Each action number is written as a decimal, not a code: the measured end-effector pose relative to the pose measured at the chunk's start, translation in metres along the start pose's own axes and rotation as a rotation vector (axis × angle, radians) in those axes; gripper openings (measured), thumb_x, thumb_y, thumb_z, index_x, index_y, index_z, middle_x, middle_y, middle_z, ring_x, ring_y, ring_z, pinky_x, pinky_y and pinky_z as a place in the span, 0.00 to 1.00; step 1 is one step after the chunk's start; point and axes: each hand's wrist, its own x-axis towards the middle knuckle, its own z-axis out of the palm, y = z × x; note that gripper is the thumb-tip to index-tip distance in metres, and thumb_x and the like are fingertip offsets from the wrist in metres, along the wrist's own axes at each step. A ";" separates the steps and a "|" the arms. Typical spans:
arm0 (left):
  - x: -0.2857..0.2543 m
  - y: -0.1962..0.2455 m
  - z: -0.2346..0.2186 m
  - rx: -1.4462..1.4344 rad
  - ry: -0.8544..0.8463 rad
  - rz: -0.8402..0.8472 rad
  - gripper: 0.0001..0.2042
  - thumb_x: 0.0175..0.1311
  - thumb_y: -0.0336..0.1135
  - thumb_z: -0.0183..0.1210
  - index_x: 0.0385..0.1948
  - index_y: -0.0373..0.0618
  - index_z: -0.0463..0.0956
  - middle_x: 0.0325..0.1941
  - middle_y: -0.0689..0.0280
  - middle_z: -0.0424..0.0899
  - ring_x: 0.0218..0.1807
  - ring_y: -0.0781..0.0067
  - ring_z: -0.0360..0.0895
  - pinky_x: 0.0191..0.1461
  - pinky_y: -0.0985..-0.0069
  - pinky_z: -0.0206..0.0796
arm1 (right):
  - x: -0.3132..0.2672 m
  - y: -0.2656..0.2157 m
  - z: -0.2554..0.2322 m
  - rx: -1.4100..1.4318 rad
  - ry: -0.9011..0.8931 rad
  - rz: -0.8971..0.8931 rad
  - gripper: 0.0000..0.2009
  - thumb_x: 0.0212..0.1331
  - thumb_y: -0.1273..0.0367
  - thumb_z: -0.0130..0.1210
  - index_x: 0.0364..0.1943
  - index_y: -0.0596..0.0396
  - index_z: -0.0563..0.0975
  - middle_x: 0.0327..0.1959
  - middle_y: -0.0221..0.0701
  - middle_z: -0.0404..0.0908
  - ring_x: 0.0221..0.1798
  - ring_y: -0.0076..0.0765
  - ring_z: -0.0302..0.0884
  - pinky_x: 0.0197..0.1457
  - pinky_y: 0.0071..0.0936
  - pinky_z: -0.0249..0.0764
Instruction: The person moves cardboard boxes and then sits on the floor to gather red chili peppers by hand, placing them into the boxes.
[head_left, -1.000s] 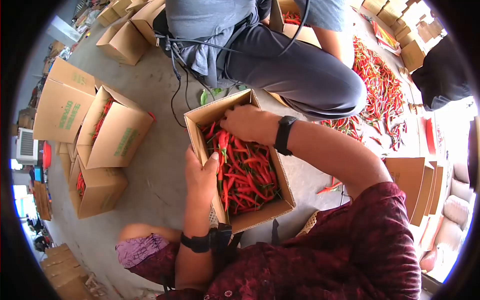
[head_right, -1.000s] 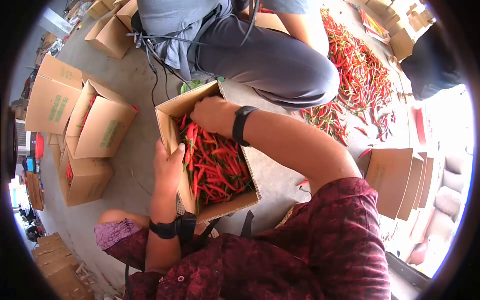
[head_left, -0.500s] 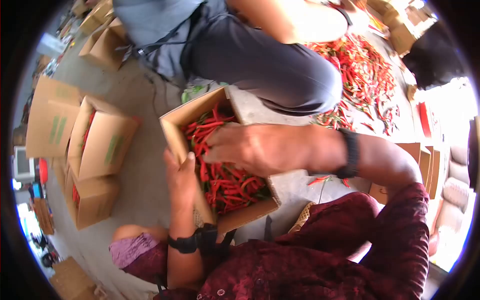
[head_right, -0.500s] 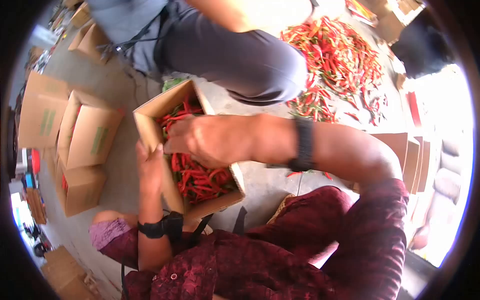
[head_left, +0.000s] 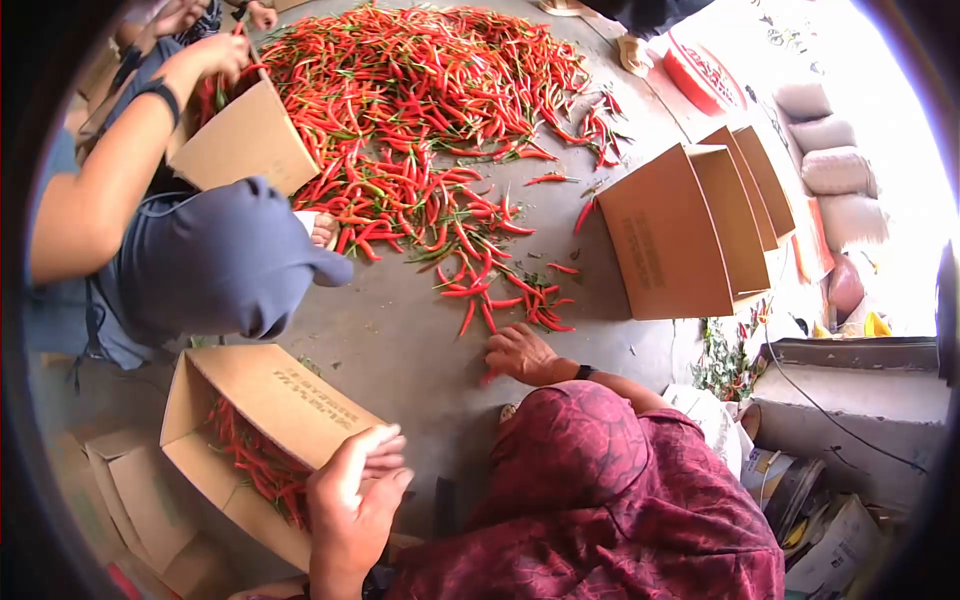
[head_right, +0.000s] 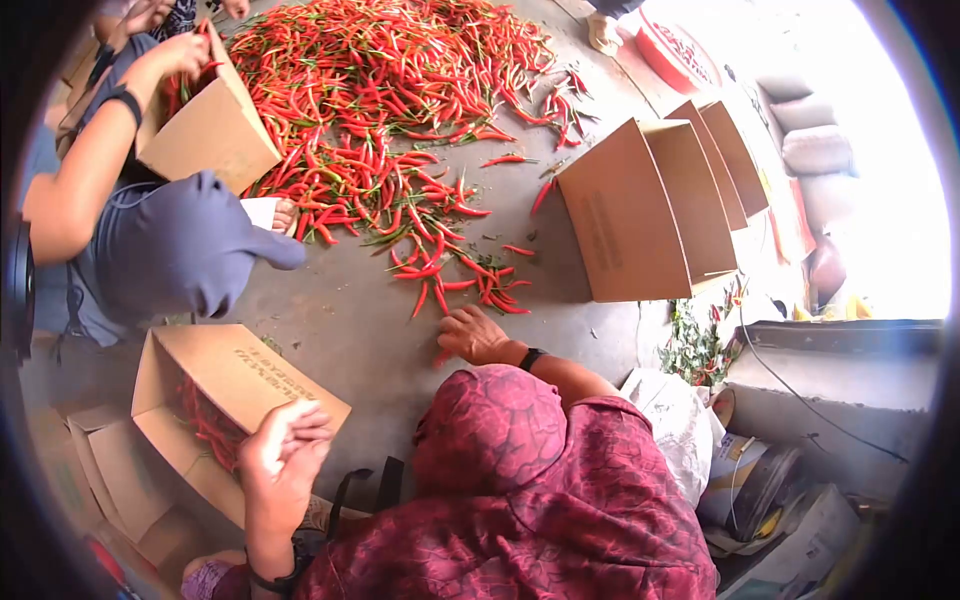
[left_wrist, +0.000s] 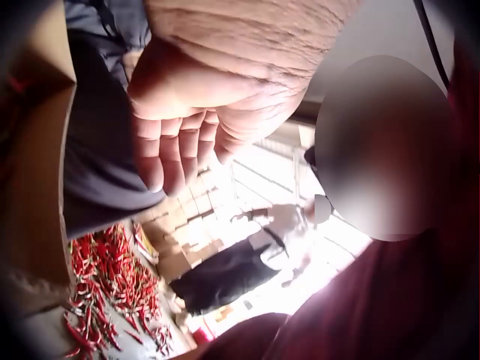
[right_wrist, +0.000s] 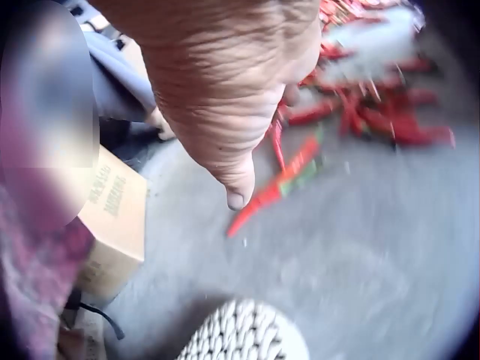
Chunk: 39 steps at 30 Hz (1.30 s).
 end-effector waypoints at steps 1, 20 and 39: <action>0.010 -0.009 0.014 -0.027 0.002 -0.076 0.18 0.53 0.20 0.57 0.48 0.34 0.69 0.37 0.57 0.80 0.34 0.71 0.79 0.40 0.78 0.71 | -0.007 0.008 0.009 0.022 -0.023 0.052 0.08 0.42 0.68 0.55 0.29 0.49 0.71 0.31 0.32 0.70 0.37 0.42 0.71 0.38 0.38 0.68; 0.228 -0.165 0.122 -0.553 0.557 -0.660 0.23 0.55 0.34 0.61 0.49 0.32 0.63 0.36 0.56 0.76 0.30 0.66 0.77 0.23 0.68 0.73 | 0.026 0.098 -0.002 0.433 0.319 0.859 0.17 0.45 0.73 0.61 0.41 0.57 0.70 0.29 0.41 0.75 0.34 0.42 0.76 0.36 0.33 0.72; 0.252 -0.195 0.154 0.186 0.242 -0.545 0.32 0.42 0.39 0.70 0.46 0.33 0.61 0.36 0.52 0.77 0.22 0.64 0.77 0.17 0.68 0.73 | 0.126 0.256 -0.028 0.080 0.195 0.504 0.11 0.45 0.66 0.56 0.35 0.45 0.76 0.40 0.36 0.73 0.47 0.50 0.71 0.48 0.42 0.70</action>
